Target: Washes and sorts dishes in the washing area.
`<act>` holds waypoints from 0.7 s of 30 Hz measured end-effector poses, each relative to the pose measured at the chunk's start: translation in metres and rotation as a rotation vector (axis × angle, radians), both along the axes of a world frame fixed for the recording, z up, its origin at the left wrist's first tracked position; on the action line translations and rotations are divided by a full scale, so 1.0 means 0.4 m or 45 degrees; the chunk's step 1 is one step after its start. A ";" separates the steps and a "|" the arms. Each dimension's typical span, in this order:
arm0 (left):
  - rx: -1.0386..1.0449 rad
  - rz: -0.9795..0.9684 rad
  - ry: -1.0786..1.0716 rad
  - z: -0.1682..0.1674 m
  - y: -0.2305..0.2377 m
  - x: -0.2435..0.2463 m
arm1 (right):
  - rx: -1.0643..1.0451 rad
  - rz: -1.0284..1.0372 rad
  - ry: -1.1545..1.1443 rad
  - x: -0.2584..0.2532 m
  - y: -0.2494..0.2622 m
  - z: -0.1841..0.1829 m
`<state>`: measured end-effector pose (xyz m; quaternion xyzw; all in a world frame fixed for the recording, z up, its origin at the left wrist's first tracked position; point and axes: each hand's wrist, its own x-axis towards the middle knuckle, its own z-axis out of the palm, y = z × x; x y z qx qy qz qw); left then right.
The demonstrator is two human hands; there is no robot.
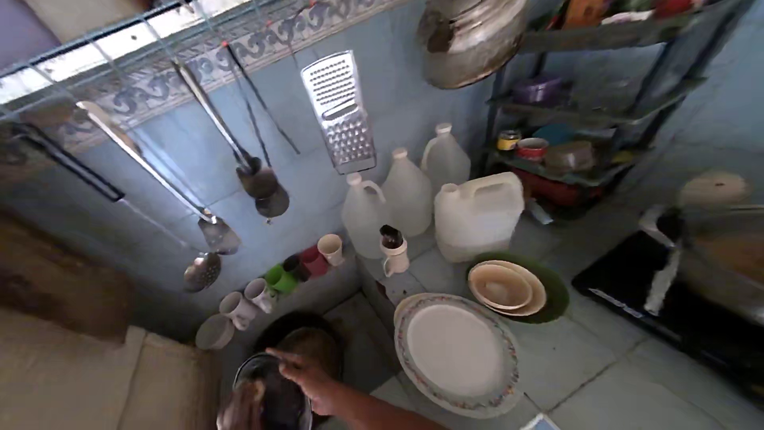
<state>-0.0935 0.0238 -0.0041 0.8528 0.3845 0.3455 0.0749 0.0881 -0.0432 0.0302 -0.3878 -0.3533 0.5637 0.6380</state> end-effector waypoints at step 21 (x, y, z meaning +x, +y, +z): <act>-0.240 -0.113 0.234 -0.029 -0.118 0.031 | 0.007 -0.115 -0.119 0.076 0.030 0.013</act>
